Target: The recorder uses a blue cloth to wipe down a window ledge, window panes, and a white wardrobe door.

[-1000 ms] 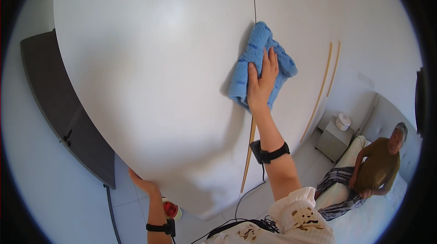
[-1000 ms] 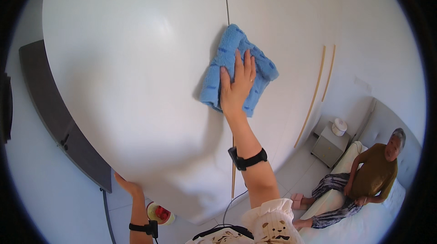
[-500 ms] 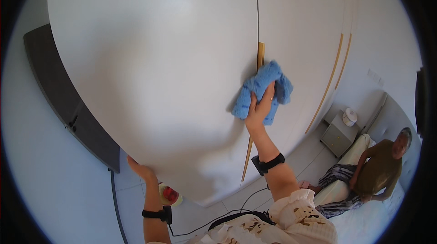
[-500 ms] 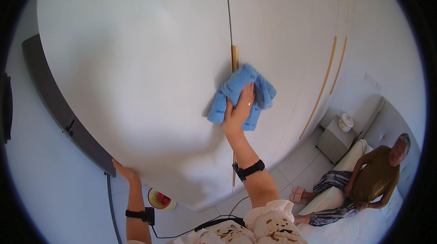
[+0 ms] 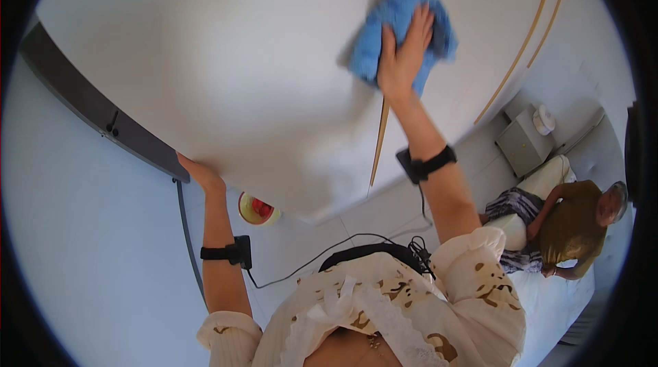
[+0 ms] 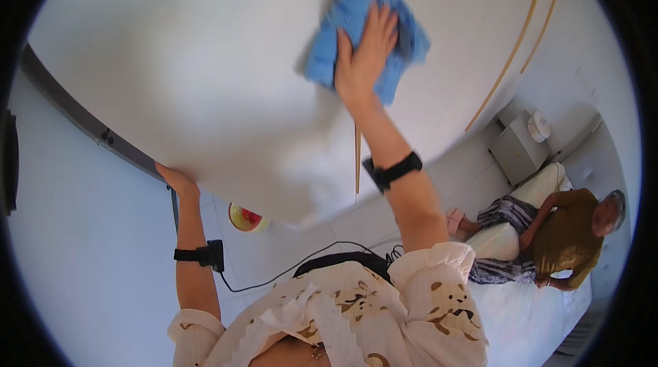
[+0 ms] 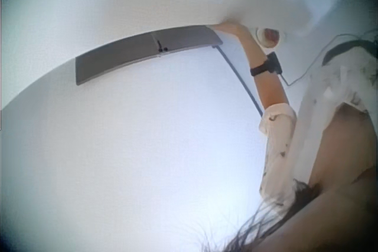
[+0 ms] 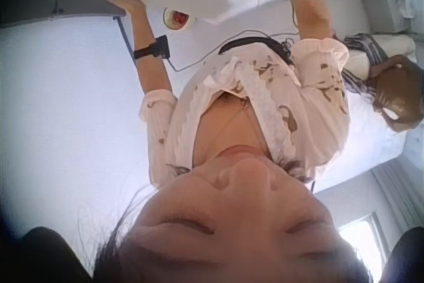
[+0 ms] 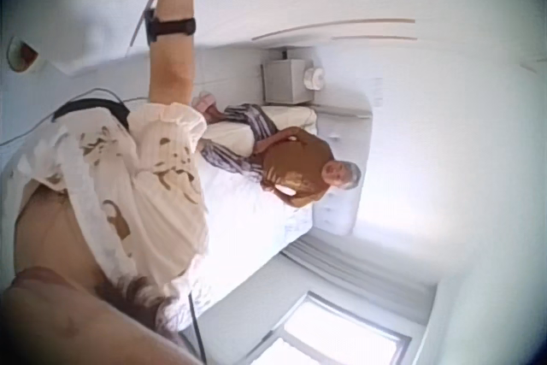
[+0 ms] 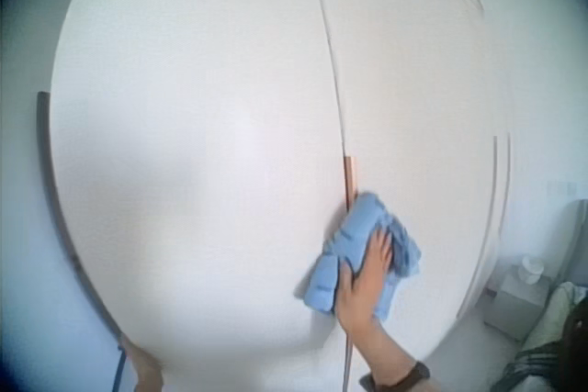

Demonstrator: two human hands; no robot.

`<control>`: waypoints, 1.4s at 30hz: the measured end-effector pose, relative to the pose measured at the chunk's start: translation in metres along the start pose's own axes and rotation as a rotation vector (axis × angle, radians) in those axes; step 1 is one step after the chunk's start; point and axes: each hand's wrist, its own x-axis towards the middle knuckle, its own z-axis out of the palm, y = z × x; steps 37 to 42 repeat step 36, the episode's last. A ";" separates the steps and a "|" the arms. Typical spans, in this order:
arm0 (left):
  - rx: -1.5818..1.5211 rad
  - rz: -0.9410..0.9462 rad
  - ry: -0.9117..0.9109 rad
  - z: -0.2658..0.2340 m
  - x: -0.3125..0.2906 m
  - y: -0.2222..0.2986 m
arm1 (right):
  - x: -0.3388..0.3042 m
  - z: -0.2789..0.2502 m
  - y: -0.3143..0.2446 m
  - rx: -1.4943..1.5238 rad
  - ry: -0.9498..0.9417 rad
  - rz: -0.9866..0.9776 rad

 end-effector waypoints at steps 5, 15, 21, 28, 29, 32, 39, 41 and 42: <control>0.043 0.104 0.035 0.009 -0.008 0.019 | 0.033 0.004 -0.011 -0.032 0.011 -0.124; 0.182 0.138 0.107 0.020 -0.014 0.031 | -0.105 -0.008 0.048 0.035 -0.069 -0.013; 0.181 0.140 0.169 0.027 -0.011 0.029 | -0.209 -0.014 0.082 -0.037 -0.148 0.224; 0.230 0.224 0.134 0.019 -0.006 0.029 | -0.305 0.011 0.081 0.197 0.330 0.997; 0.231 0.217 0.111 0.019 -0.008 0.029 | -0.315 0.013 0.086 0.296 0.414 1.087; 0.177 0.216 0.167 0.006 -0.007 0.018 | -0.313 0.018 0.075 0.064 0.321 1.119; 0.257 0.151 0.291 -0.015 -0.010 0.000 | -0.276 0.026 0.040 0.357 0.520 1.323; 0.257 0.151 0.291 -0.015 -0.010 0.000 | -0.276 0.026 0.040 0.357 0.520 1.323; 0.257 0.151 0.291 -0.015 -0.010 0.000 | -0.276 0.026 0.040 0.357 0.520 1.323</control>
